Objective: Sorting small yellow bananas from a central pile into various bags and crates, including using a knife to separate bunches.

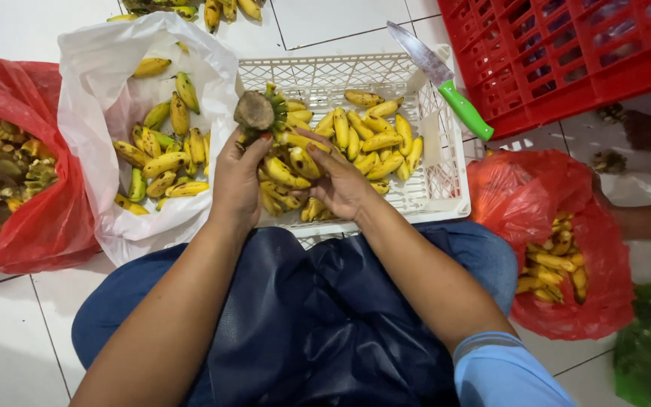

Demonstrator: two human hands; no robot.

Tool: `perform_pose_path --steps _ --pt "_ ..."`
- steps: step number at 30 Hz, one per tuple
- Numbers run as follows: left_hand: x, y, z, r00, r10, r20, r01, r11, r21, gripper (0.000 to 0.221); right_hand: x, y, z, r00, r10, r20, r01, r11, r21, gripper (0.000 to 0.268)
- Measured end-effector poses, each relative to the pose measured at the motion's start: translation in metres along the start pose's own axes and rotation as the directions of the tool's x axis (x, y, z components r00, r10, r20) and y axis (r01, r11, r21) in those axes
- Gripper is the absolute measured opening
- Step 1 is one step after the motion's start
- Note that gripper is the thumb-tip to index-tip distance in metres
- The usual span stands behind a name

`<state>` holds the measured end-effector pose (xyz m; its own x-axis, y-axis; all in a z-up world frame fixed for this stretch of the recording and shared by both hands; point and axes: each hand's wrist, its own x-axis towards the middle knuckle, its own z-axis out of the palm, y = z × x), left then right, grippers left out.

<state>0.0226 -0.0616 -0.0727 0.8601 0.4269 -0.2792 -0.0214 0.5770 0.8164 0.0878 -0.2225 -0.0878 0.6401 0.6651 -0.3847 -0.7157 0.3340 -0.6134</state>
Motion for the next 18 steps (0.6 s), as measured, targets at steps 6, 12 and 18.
perform_pose_path --steps 6,12,18 --pt "0.005 0.026 0.001 0.976 0.218 -0.019 -0.201 0.928 0.313 0.028 0.006 -0.004 -0.015 0.995 -0.016 -0.099 0.013 0.999 -0.036 0.05" --pt "0.023 0.065 -0.028 0.922 0.262 -0.284 -0.255 0.965 0.06 0.027 -0.002 -0.025 -0.007 0.967 -0.046 -0.251 0.066 0.995 0.074 0.039" --pt "0.018 0.146 -0.111 0.742 0.473 -0.475 -0.552 0.833 -0.033 0.026 0.016 -0.011 -0.058 0.983 -0.069 -0.17 0.086 0.992 0.09 0.057"
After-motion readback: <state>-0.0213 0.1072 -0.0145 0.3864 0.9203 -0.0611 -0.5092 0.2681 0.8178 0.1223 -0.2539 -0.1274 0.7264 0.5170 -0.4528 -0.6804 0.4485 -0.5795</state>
